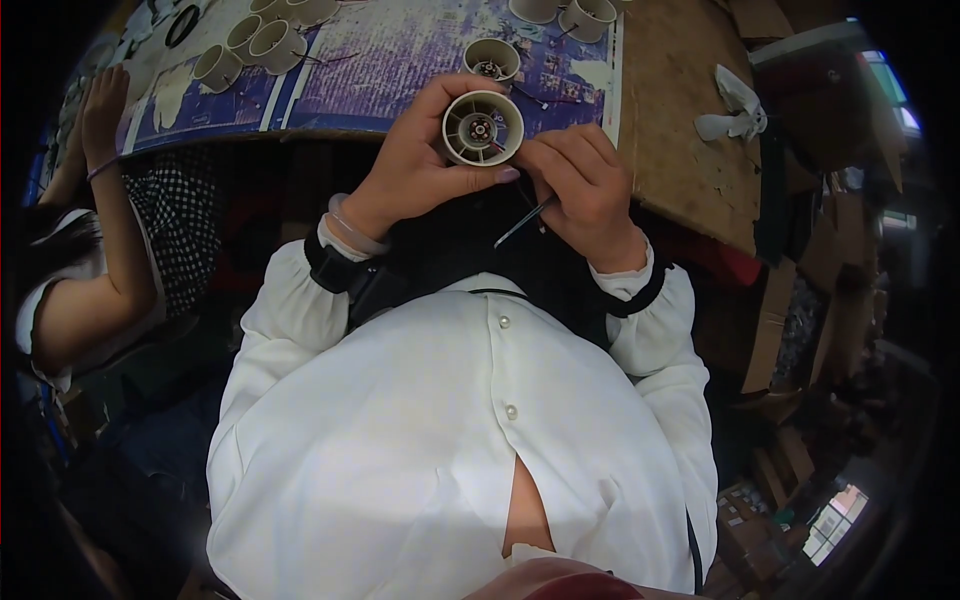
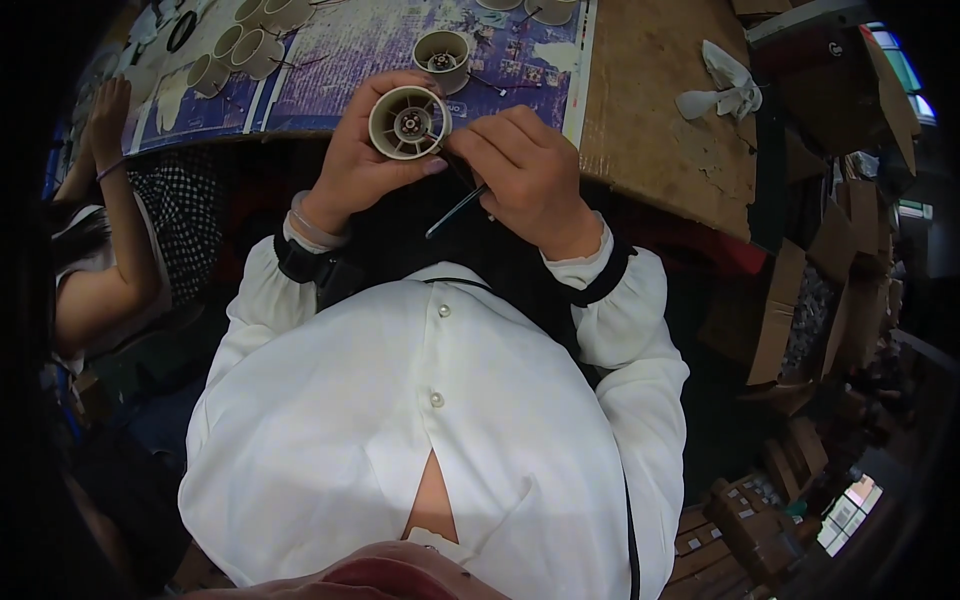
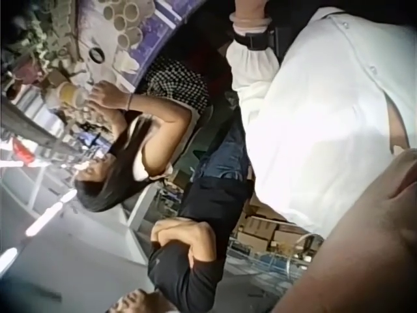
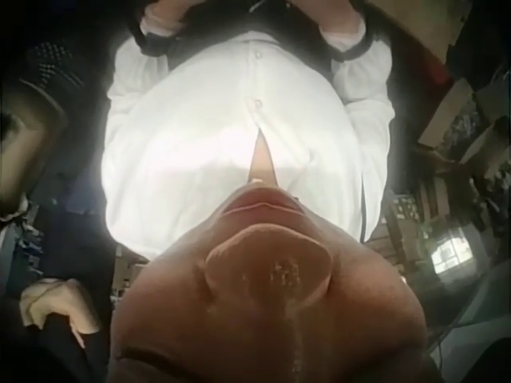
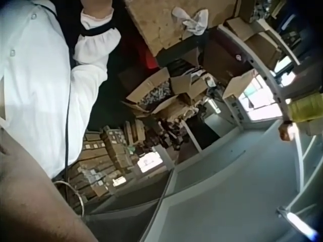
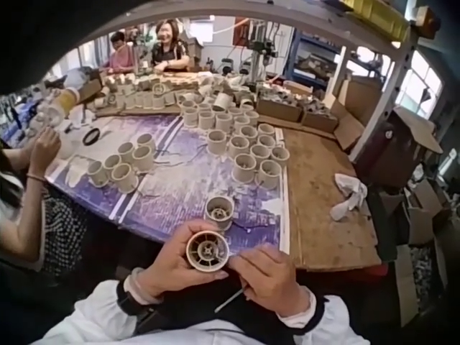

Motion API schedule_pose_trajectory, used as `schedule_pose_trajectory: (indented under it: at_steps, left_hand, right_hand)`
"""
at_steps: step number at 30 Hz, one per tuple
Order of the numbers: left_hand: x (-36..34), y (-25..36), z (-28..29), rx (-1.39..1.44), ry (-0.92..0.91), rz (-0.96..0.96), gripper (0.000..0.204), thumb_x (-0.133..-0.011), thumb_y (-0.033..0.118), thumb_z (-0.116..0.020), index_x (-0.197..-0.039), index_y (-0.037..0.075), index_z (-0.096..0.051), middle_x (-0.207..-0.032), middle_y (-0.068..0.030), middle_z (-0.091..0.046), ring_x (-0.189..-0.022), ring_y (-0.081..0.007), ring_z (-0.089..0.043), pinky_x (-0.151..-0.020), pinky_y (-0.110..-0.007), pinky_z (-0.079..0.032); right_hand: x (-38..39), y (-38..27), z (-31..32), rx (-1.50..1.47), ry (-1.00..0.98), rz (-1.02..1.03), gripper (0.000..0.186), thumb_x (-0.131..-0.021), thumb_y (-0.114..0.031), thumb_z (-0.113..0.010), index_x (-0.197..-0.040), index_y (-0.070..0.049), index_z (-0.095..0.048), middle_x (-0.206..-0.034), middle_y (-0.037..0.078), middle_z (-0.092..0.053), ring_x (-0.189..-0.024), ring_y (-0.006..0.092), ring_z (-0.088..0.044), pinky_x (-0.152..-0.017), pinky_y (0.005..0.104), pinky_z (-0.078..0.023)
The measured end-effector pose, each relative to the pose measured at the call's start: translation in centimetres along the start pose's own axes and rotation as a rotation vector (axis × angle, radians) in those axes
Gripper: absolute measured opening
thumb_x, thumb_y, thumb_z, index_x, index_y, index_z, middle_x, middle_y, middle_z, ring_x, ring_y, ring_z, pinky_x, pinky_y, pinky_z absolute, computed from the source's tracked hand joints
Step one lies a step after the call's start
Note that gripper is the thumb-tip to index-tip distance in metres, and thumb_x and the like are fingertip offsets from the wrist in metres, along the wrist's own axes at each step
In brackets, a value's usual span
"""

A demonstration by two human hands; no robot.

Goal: The person picks up a plastic housing and uses tweezers to pull wires through a hole in the side. They then use a small squeeze bottle to apply liquid to the interior of the housing before setting it back down on the table.

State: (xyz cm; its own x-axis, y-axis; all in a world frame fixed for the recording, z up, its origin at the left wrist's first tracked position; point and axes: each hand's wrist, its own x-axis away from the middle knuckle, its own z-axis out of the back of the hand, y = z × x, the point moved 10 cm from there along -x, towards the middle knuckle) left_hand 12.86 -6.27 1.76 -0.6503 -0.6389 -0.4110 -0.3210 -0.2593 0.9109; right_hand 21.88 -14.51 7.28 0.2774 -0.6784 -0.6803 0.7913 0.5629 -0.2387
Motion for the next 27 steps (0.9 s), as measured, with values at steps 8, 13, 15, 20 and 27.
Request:
schedule_pose_trajectory:
  at_steps: [8, 13, 15, 20, 27]
  left_hand:
    - [0.3, -2.2, 0.7, -0.211, 0.047, 0.003, 0.065, -0.07, 0.009, -0.084, -0.123, 0.006, -0.046, -0.118, -0.0062, -0.055, -0.109, -0.0155, -0.056, -0.09, -0.028, -0.048]
    - [-0.5, -2.3, 0.7, -0.385, -0.02, 0.082, 0.063, -0.069, 0.014, -0.085, -0.12, 0.005, -0.048, -0.116, -0.0101, -0.058, -0.106, -0.02, -0.06, -0.089, -0.03, -0.049]
    - [-0.8, -2.2, 0.6, -0.388, -0.019, 0.103, 0.063, -0.07, 0.015, -0.085, -0.119, 0.004, -0.048, -0.115, -0.0104, -0.059, -0.105, -0.0207, -0.06, -0.088, -0.03, -0.049]
    - [-1.4, -2.4, 1.2, -0.406, 0.028, 0.165, 0.062, -0.069, 0.016, -0.085, -0.118, 0.004, -0.048, -0.113, -0.0108, -0.06, -0.103, -0.0224, -0.062, -0.087, -0.032, -0.05]
    - [-1.8, -2.5, 1.8, -0.344, 0.108, 0.07, 0.063, -0.069, 0.012, -0.084, -0.12, 0.005, -0.049, -0.115, -0.0091, -0.059, -0.105, -0.0208, -0.06, -0.089, -0.031, -0.049]
  right_hand:
    - [1.2, 2.9, -2.3, -0.01, -0.098, -0.147, 0.028, -0.066, 0.004, -0.071, -0.09, -0.008, -0.066, -0.087, 0.004, -0.063, -0.076, 0.0249, -0.059, -0.063, 0.0333, -0.048]
    - [1.6, 4.4, -4.0, -0.018, -0.194, -0.232, 0.024, -0.069, 0.001, -0.071, -0.09, -0.009, -0.065, -0.087, 0.004, -0.063, -0.078, 0.0254, -0.06, -0.062, 0.034, -0.048]
    - [1.7, 4.5, -3.7, -0.02, -0.177, -0.24, 0.023, -0.07, 0.0, -0.071, -0.09, -0.009, -0.066, -0.087, 0.004, -0.063, -0.078, 0.0254, -0.06, -0.062, 0.0342, -0.048]
    - [1.2, 5.3, -3.3, -0.019, -0.128, -0.273, 0.021, -0.071, 0.0, -0.071, -0.089, -0.008, -0.066, -0.087, 0.005, -0.063, -0.078, 0.0255, -0.06, -0.063, 0.0349, -0.048]
    - [0.6, 5.9, -2.8, -0.046, -0.05, -0.265, 0.022, -0.07, 0.002, -0.071, -0.089, -0.007, -0.066, -0.086, 0.006, -0.063, -0.078, 0.0268, -0.059, -0.063, 0.0357, -0.048]
